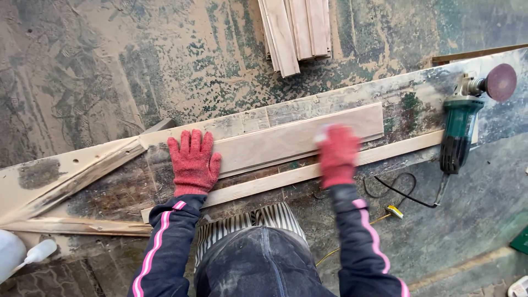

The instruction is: Sanding a wooden board using an angle grinder followed by manual sanding with a sandpaper sheet.

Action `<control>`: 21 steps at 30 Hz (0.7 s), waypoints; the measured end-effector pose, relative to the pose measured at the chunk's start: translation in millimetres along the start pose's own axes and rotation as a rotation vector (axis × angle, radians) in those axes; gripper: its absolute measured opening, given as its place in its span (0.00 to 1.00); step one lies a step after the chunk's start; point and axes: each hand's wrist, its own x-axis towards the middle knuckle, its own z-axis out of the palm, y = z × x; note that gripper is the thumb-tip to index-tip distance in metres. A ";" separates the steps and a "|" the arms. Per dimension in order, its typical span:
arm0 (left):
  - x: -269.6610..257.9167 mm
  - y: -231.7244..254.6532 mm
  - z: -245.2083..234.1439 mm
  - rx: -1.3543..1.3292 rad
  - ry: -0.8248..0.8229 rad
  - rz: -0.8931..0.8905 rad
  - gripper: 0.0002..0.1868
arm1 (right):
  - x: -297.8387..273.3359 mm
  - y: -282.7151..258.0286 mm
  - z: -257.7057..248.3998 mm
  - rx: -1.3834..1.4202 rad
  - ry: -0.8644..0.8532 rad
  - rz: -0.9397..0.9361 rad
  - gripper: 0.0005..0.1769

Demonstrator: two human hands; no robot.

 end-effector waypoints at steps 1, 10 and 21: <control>-0.6 -0.7 1.3 -0.001 0.002 -0.003 0.29 | 3.8 17.5 -13.4 -0.001 0.002 -0.002 0.29; 0.0 -2.4 5.8 -0.015 0.047 0.026 0.28 | -30.1 -169.7 -153.7 0.743 -0.122 -0.557 0.36; -1.5 -2.0 12.0 -0.022 0.119 0.024 0.28 | 40.1 -114.9 -71.5 0.003 0.183 0.237 0.29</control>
